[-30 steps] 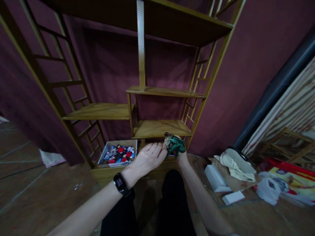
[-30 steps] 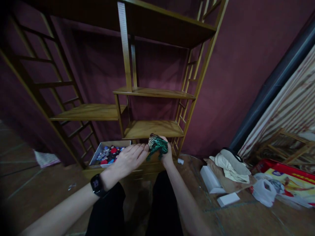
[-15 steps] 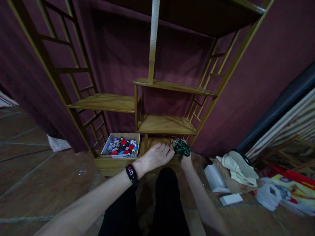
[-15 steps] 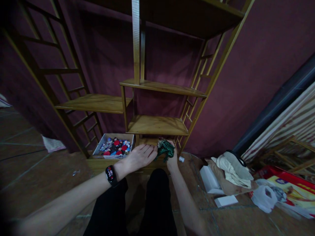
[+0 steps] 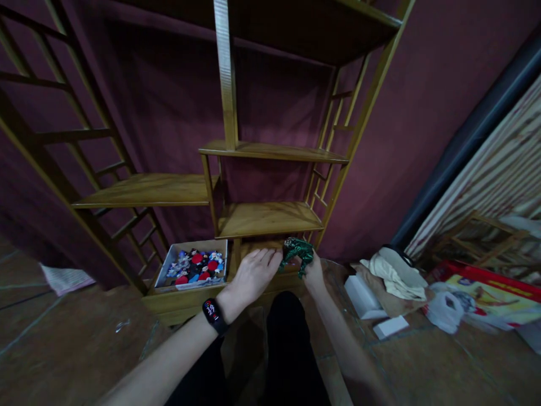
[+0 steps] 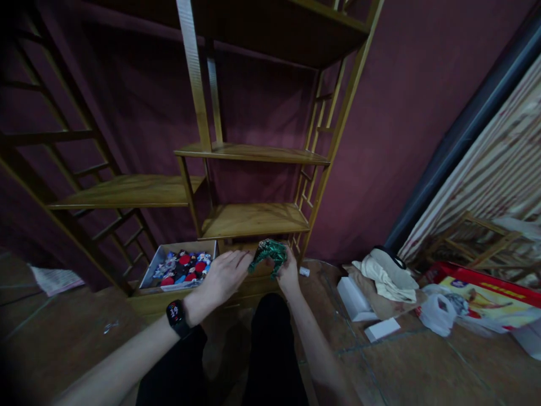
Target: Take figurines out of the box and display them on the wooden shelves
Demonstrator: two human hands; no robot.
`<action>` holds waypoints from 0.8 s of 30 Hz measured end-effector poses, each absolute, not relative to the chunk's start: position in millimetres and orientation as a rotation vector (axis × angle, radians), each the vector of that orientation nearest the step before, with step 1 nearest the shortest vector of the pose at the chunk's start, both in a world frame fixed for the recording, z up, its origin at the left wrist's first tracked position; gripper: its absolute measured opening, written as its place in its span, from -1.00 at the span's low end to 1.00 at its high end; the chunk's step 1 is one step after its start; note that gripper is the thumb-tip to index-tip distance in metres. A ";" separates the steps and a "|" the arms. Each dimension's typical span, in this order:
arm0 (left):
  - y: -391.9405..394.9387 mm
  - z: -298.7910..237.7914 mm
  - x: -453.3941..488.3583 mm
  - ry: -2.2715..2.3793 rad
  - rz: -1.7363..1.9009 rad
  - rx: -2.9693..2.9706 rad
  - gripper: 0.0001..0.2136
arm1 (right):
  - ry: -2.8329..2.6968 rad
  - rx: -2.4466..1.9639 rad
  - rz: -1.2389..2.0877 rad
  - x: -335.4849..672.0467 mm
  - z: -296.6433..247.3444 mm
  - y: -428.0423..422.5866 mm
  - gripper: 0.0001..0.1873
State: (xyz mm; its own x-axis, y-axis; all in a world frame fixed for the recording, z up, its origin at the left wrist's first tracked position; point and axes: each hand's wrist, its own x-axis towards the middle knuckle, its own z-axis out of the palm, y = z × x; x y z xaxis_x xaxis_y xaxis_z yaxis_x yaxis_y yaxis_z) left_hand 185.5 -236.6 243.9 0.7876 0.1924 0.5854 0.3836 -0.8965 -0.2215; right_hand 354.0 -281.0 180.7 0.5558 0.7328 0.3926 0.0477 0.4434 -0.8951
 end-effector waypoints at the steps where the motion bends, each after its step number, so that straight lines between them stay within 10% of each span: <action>1: -236.6 242.0 185.8 -0.507 -0.876 -2.676 -0.81 | -0.910 -1.056 0.506 354.0 180.7 -281.7 -0.69; 15: -215.2 224.8 199.3 -1.597 -2.109 -3.172 -0.62 | -0.984 -1.188 0.546 340.4 192.9 -296.6 -0.64; 24: -208.6 221.9 202.8 -1.949 -2.252 -3.398 -0.56 | -1.098 -1.333 0.255 332.4 209.1 -303.0 -0.74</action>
State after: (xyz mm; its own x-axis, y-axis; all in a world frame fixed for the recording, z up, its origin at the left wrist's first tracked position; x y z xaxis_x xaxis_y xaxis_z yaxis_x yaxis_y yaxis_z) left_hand 202.8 -208.6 221.9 0.4816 0.8761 0.0239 -0.1021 0.0290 0.9944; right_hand 332.4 -303.0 209.1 0.5107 0.7075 0.4886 0.4202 0.2904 -0.8597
